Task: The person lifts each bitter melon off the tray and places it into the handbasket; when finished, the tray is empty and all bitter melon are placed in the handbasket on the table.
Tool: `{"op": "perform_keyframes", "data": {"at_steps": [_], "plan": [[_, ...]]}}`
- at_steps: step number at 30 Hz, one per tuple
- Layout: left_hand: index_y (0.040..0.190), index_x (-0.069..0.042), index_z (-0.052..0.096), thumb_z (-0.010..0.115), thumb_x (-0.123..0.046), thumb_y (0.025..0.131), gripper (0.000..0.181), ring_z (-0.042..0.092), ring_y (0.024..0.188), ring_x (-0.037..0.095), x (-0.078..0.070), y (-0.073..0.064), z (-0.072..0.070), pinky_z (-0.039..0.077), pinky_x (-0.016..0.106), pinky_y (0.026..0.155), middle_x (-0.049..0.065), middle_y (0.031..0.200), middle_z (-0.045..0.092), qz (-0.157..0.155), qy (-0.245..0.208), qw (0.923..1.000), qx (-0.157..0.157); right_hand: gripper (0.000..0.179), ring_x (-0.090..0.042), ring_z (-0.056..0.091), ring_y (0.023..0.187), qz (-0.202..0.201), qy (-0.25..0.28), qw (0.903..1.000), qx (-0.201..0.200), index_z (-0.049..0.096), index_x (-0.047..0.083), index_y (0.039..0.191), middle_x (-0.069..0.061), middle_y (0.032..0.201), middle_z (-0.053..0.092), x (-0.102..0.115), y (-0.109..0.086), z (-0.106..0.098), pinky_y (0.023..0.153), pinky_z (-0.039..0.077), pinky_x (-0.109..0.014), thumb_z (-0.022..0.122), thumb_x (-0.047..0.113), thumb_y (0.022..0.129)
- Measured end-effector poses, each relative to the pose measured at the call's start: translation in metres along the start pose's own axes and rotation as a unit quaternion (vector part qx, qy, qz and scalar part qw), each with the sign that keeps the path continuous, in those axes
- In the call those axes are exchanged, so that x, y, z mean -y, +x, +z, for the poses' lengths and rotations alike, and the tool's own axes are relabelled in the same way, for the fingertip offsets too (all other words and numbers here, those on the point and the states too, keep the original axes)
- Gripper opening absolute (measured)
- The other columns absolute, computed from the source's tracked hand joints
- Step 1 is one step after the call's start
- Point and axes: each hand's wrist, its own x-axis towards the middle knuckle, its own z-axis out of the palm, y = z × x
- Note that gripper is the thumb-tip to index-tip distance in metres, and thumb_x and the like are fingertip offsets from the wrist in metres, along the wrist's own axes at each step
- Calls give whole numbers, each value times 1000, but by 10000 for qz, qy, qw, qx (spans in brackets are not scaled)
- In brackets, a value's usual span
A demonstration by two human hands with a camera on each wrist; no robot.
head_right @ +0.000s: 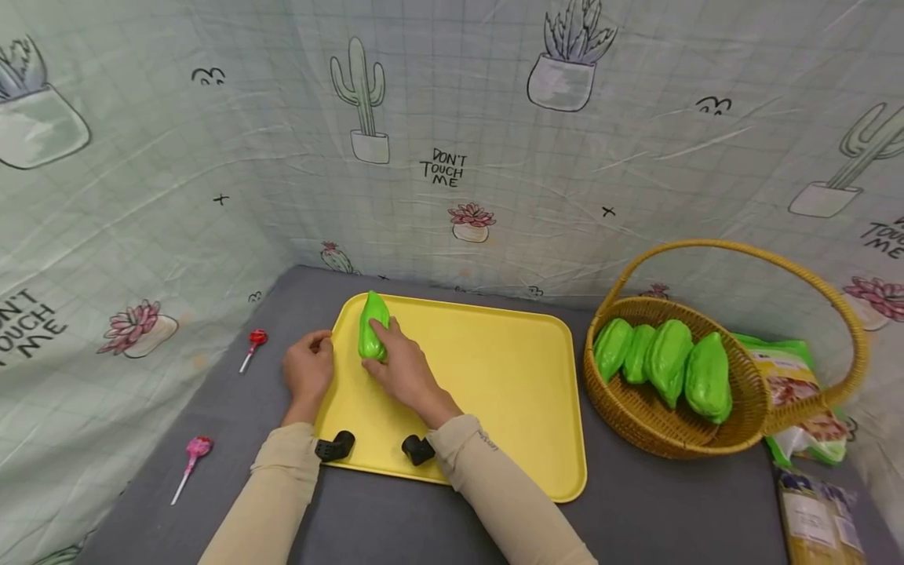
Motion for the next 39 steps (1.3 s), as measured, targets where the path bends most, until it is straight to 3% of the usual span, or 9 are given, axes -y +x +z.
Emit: {"op": "perform_keyframes", "data": {"at_steps": [26,39], "plan": [[118,-1,75,54,-11,102,28,69,100,40,2,1,-1,52,54,89,22,113,74,-39,-65,9999,115,71,-38,51,140,-47,287,9992,-271,36,13,159,-27,167,21,12,-13,-18,106,52,-47,71,17,97],[119,-2,74,53,-13,103,29,69,101,40,1,-1,-1,52,54,89,22,113,74,-34,-81,9998,154,70,-36,48,143,-267,409,9977,-476,38,10,158,-28,166,23,17,-24,-28,109,50,-46,71,15,96]]}}
